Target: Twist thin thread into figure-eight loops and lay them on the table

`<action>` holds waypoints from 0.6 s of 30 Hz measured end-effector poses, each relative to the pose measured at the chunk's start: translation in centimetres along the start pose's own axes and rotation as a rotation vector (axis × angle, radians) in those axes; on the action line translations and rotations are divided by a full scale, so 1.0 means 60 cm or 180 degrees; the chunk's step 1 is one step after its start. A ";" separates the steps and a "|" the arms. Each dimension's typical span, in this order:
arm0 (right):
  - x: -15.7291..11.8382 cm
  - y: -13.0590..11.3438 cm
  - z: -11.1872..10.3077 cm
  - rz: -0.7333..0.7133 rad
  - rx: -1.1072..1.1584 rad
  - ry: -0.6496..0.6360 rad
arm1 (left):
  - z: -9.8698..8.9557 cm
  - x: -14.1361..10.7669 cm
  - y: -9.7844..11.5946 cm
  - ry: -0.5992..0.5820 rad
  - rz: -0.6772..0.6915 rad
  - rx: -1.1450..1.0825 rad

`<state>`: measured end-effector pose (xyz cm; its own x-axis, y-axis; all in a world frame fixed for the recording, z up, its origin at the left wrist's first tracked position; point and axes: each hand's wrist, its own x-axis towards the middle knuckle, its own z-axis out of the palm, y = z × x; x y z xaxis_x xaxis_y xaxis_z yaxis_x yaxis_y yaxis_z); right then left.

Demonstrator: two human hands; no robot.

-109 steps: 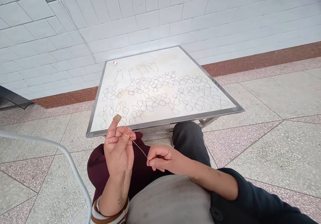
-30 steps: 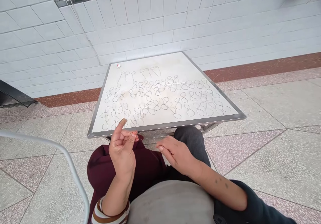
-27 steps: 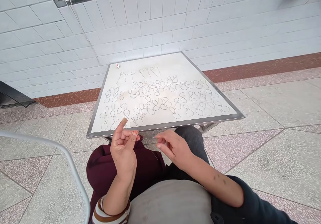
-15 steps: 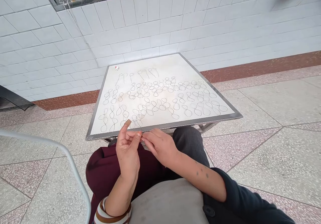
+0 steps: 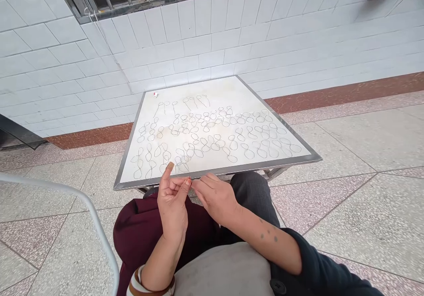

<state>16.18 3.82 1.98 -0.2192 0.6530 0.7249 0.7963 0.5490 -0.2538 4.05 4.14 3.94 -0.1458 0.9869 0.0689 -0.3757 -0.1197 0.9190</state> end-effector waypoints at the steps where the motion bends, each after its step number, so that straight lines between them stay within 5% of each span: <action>1: 0.000 0.001 -0.001 0.0021 -0.0010 0.0024 | 0.000 0.000 -0.001 -0.0018 -0.0027 0.0007; 18: -0.009 0.004 0.005 0.0064 0.0341 -0.0130 | 0.004 -0.004 0.007 0.0155 0.0107 0.0119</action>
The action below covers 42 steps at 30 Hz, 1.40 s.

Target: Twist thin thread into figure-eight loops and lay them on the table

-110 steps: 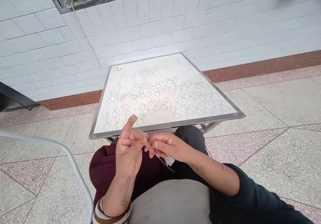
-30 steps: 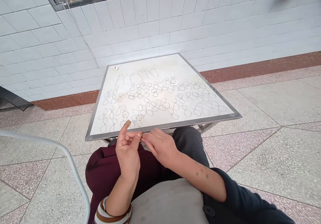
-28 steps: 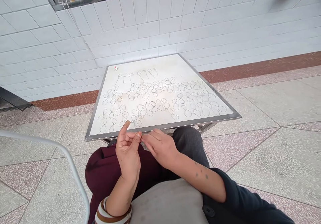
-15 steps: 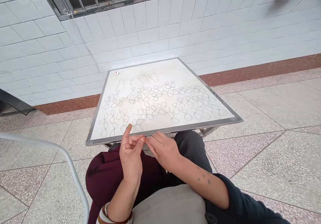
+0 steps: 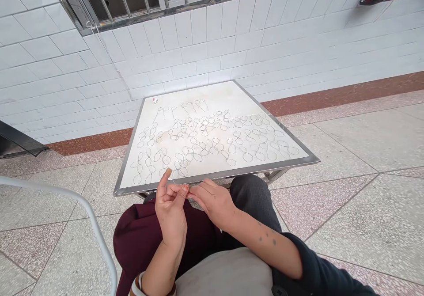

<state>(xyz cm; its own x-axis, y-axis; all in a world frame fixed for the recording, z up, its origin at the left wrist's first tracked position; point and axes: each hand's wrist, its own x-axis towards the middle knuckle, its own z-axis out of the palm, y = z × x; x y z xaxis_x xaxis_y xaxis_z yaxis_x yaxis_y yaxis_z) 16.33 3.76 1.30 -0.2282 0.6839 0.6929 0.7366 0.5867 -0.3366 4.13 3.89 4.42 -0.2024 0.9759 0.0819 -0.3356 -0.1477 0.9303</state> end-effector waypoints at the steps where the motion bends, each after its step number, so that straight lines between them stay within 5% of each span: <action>1: -0.003 -0.001 0.000 0.0017 0.0039 -0.0028 | 0.000 0.001 0.001 0.0035 0.0037 0.0013; 11: -0.068 -0.013 -0.005 0.0364 0.0873 -0.0655 | -0.015 0.022 0.009 0.0310 0.0280 0.0006; 17: -0.090 0.024 -0.043 0.0243 0.1271 -0.1429 | -0.017 0.014 0.013 0.0149 0.0246 0.0073; 22: -0.025 0.024 -0.082 0.1447 0.1779 -0.0362 | -0.007 -0.012 0.017 -0.0305 0.0045 0.0246; 25: 0.016 0.001 -0.084 0.1908 0.2507 -0.0272 | -0.001 -0.029 0.014 -0.0548 -0.0028 0.0282; 34: 0.024 -0.014 -0.075 0.2343 0.2896 -0.0226 | 0.005 -0.047 0.013 -0.0801 -0.0280 0.0409; 42: 0.026 -0.024 -0.073 0.2466 0.2999 -0.0015 | 0.007 -0.049 0.005 -0.0990 -0.0596 -0.0158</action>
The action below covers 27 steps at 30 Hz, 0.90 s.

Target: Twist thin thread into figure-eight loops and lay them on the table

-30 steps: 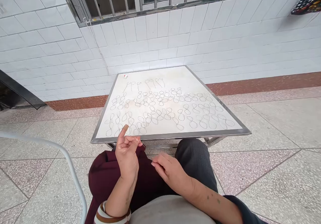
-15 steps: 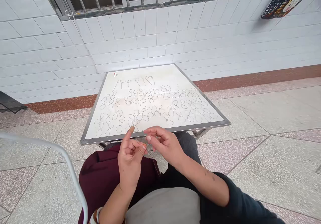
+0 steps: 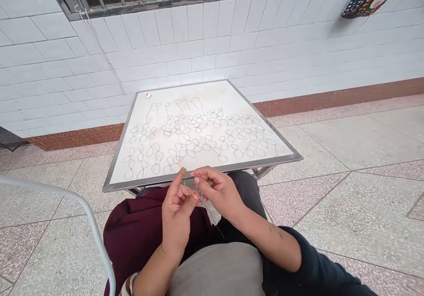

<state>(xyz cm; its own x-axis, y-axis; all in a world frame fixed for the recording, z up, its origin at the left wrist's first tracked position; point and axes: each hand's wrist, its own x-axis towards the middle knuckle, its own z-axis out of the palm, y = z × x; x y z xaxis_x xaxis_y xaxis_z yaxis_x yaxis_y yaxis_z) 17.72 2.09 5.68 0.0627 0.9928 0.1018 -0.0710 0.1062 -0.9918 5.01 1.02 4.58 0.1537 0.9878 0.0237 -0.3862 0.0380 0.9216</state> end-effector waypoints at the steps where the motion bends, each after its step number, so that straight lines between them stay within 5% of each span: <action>1: 0.000 0.000 0.001 -0.0018 -0.0002 0.0008 | 0.000 0.000 0.000 0.0005 -0.0029 -0.0047; 12: 0.001 0.011 0.004 -0.0140 -0.0028 -0.0042 | -0.003 0.008 0.002 -0.0031 -0.0209 -0.0291; 27: 0.014 0.027 -0.005 -0.0572 -0.0509 -0.0273 | -0.009 0.000 0.002 -0.0183 -0.0302 0.0217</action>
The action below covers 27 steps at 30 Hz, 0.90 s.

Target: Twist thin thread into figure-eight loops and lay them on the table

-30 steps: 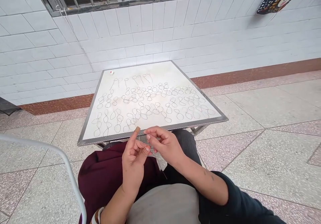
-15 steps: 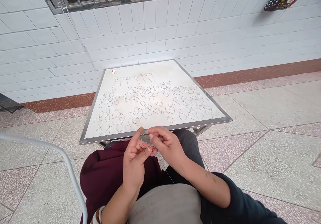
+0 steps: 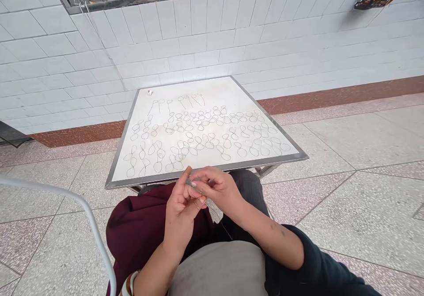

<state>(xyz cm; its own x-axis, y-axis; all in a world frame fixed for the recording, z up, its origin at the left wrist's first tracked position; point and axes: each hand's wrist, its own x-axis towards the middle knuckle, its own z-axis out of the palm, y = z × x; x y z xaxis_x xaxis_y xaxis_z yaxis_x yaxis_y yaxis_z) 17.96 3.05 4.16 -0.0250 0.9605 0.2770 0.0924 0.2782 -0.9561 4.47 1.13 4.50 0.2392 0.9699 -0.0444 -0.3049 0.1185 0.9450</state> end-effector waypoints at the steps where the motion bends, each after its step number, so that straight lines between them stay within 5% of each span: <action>1: -0.001 0.001 -0.001 -0.0011 -0.0076 0.0015 | 0.000 0.000 -0.001 0.0003 -0.0020 0.0026; 17: -0.010 -0.013 -0.003 -0.0127 -0.1050 0.0058 | -0.002 0.000 -0.004 0.0061 0.0065 0.0127; 27: -0.024 -0.013 0.002 -0.0226 -0.0749 0.0175 | 0.009 -0.007 0.003 0.0059 0.0114 0.0325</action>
<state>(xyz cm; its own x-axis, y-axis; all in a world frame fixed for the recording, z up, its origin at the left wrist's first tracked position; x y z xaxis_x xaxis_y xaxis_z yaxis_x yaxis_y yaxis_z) 17.78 1.42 4.50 0.0139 0.9352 0.3537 0.3219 0.3307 -0.8871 4.79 0.63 4.88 0.2124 0.9771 -0.0153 -0.2171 0.0624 0.9742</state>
